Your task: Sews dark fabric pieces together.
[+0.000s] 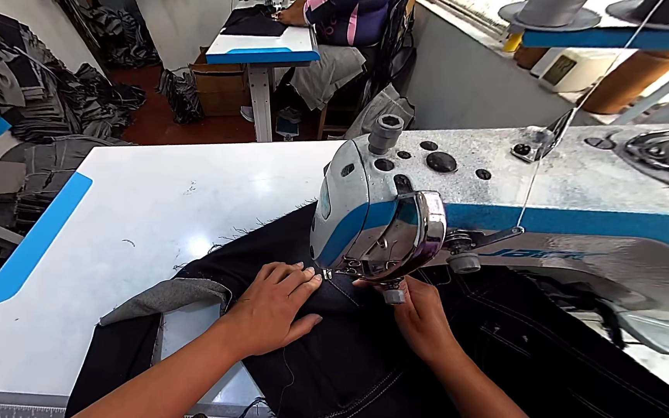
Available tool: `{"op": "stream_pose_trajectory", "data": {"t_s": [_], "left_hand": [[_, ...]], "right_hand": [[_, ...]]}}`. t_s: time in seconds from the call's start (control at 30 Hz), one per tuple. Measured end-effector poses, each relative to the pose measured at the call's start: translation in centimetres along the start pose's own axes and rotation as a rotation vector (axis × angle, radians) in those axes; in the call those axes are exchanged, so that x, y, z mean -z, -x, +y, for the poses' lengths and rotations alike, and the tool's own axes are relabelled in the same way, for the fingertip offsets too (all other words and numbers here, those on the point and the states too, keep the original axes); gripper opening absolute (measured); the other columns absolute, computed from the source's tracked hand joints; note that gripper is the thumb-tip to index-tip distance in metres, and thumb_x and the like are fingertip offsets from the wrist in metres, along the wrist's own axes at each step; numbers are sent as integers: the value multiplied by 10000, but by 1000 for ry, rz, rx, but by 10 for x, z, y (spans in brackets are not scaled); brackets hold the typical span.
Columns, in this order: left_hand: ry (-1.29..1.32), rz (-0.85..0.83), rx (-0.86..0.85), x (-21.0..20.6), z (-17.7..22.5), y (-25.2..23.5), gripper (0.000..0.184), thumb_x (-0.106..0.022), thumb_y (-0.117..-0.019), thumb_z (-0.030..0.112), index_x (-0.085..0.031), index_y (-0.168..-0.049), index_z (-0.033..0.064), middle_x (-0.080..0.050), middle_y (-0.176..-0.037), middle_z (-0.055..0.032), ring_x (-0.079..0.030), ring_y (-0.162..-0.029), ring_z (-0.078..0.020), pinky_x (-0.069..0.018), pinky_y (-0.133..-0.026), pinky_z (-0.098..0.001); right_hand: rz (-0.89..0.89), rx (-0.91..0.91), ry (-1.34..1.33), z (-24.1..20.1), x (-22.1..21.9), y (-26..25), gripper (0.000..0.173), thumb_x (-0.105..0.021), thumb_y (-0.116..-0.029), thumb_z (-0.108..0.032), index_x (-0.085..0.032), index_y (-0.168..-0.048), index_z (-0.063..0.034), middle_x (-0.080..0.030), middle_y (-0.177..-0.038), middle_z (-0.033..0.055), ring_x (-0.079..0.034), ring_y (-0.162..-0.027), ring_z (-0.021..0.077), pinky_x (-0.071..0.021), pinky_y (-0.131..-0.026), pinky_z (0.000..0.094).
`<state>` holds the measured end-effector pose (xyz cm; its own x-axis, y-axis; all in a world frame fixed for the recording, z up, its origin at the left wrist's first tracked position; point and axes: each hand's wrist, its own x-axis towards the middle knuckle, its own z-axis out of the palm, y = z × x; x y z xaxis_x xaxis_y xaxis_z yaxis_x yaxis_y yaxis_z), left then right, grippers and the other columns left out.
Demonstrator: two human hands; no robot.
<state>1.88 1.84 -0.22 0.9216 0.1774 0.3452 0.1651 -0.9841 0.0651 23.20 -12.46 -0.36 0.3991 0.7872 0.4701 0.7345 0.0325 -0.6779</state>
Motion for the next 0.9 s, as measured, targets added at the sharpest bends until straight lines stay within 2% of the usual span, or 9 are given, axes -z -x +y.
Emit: {"op": "stream_pose_trajectory", "data": {"t_s": [0.1, 0.2, 0.3, 0.4, 0.53, 0.63, 0.7, 0.8, 0.9], "left_hand": [[-2, -6, 0, 0, 0, 0, 524, -437, -1025, 485, -674, -1319, 122, -684, -1293, -66, -591, -1283, -255, -426, -1098, -467], [-6, -20, 3, 1, 1, -1, 533, -431, -1030, 488, -663, -1338, 119, -675, -1318, -65, -581, -1300, -254, -419, -1106, -466], [-5, -34, 18, 1, 1, -1, 547, -421, -1036, 500, -646, -1363, 123, -655, -1362, -60, -560, -1331, -246, -406, -1122, -463], [7, -57, 23, 2, 1, -1, 566, -408, -1041, 505, -627, -1386, 114, -629, -1408, -69, -541, -1358, -254, -395, -1134, -470], [10, -78, 60, 3, 4, 0, 587, -407, -1037, 527, -613, -1404, 118, -612, -1435, -60, -517, -1388, -251, -381, -1146, -485], [143, -369, 464, 35, 39, -2, 741, -460, -1012, 606, -451, -1540, 86, -380, -1628, -121, -245, -1549, -340, -148, -1235, -608], [279, -353, 690, 49, 61, 7, 871, -490, -981, 641, -354, -1580, 23, -245, -1662, -238, -111, -1552, -477, -48, -1230, -658], [329, -119, 796, 31, 61, 33, 920, -379, -990, 683, -341, -1569, -31, -235, -1657, -266, -105, -1553, -480, -87, -1249, -616], [254, -154, 718, 18, 19, 35, 925, -367, -986, 700, -281, -1606, 18, -208, -1696, -156, -153, -1576, -354, -248, -1227, -555]], "right_hand": [[26, 19, 38, -2, -2, -1, 546, -314, -1097, -408, -675, -840, -90, -618, -698, -59, -588, -686, -47, -466, -647, 135], [14, 22, -98, 3, 3, 4, 516, -322, -1108, -373, -723, -907, -118, -705, -818, -87, -646, -793, -62, -525, -736, 143], [80, 116, -27, -1, 18, 20, 490, -372, -1095, -308, -758, -904, -75, -760, -945, -10, -707, -896, 34, -583, -809, 225], [61, 270, 212, 1, 36, 48, 462, -427, -1092, -310, -739, -869, -54, -755, -932, 97, -720, -913, 155, -578, -819, 272], [-175, 287, 404, 8, 52, 78, 405, -527, -1053, -429, -711, -1088, -69, -720, -1137, 160, -671, -1155, 291, -536, -992, 352], [-232, 303, 491, 2, 57, 85, 459, -516, -1043, -484, -698, -1125, -70, -711, -1156, 166, -678, -1140, 307, -563, -941, 368], [-245, 336, 568, -7, 57, 91, 508, -482, -1048, -509, -695, -1121, -55, -712, -1134, 178, -693, -1099, 315, -577, -900, 376], [-261, 405, 687, -25, 49, 96, 604, -434, -1043, -554, -700, -1107, -15, -717, -1110, 201, -714, -1051, 336, -590, -881, 403], [-242, 479, 690, -47, 27, 96, 601, -430, -1027, -572, -698, -990, -34, -719, -997, 167, -722, -901, 311, -590, -722, 402]]}}
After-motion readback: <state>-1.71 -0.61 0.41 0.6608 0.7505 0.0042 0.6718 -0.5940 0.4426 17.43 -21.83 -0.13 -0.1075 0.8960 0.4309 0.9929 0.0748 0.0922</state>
